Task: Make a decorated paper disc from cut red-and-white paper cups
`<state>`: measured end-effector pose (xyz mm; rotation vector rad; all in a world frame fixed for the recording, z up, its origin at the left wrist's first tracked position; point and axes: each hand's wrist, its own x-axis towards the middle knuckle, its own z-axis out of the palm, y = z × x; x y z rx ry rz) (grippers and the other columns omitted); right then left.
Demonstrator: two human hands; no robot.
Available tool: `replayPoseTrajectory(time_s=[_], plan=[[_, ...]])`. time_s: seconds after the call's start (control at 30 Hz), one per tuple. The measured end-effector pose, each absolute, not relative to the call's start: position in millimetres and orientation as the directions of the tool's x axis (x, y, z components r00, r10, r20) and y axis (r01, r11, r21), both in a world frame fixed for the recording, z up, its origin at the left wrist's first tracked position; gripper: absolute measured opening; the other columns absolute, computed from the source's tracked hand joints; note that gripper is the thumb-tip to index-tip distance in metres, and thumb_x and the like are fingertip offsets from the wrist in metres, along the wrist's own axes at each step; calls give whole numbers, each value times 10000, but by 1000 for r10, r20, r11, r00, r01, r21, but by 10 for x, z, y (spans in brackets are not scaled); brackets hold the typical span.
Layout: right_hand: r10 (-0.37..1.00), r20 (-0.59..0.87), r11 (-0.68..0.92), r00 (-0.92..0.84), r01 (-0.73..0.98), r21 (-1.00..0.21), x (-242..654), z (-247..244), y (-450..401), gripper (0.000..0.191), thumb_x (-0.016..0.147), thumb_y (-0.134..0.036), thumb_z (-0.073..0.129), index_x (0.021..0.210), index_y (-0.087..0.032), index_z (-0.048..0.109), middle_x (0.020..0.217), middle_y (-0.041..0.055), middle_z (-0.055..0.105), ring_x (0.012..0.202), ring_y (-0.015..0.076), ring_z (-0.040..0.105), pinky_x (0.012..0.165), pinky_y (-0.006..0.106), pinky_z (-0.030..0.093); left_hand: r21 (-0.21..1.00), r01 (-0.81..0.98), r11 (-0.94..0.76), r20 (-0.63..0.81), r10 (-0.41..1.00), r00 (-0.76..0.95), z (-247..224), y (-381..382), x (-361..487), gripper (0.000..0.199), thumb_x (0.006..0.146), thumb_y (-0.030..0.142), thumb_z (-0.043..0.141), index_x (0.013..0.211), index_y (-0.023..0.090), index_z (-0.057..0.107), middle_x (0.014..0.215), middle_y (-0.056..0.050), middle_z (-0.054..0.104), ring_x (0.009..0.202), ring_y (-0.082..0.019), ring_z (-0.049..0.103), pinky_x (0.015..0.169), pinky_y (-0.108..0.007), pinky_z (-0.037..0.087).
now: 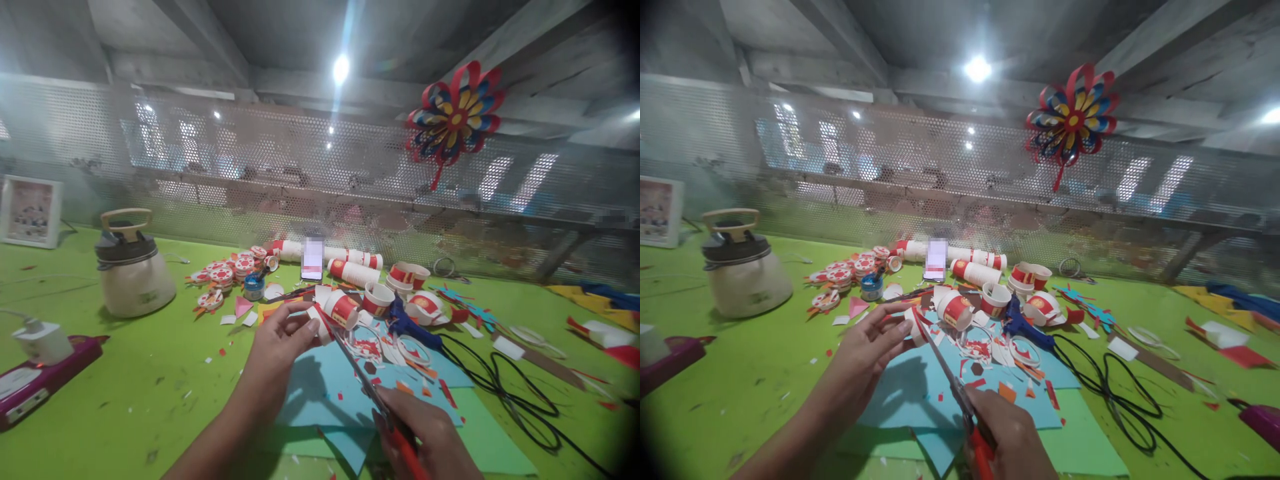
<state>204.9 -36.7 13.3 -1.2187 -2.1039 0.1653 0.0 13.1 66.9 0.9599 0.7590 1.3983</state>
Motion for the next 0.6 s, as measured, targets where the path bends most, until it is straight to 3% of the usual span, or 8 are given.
replayPoseTrajectory(time_s=[0.17, 0.37, 0.6], plan=[[802, 500, 569, -328, 676, -469, 2027, 239, -382, 230, 785, -190, 505, 942, -206, 672, 671, 2, 651, 568, 144, 594, 566, 205, 504, 895, -443, -59, 90, 995, 51, 644, 184, -26, 453, 670, 282, 784, 1050, 125, 594, 1007, -126, 673, 878, -240, 655, 786, -393, 540], [775, 556, 585, -301, 676, -448, 2066, 119, -345, 308, 801, -202, 505, 1062, -211, 668, 842, 40, 731, 706, 178, 684, 623, 211, 533, 908, -416, -49, 90, 993, 81, 620, 165, -19, 404, 705, 267, 758, 1041, 122, 587, 1005, -114, 681, 823, -210, 661, 802, -387, 525], [744, 604, 605, -286, 671, -428, 2051, 38, -350, 342, 774, -154, 497, 1067, -195, 668, 858, 42, 741, 731, 186, 698, 653, 219, 535, 908, -414, -56, 97, 992, 77, 592, 165, 0, 416, 709, 271, 752, 1052, 109, 581, 1009, -134, 678, 836, -231, 659, 787, -400, 523]])
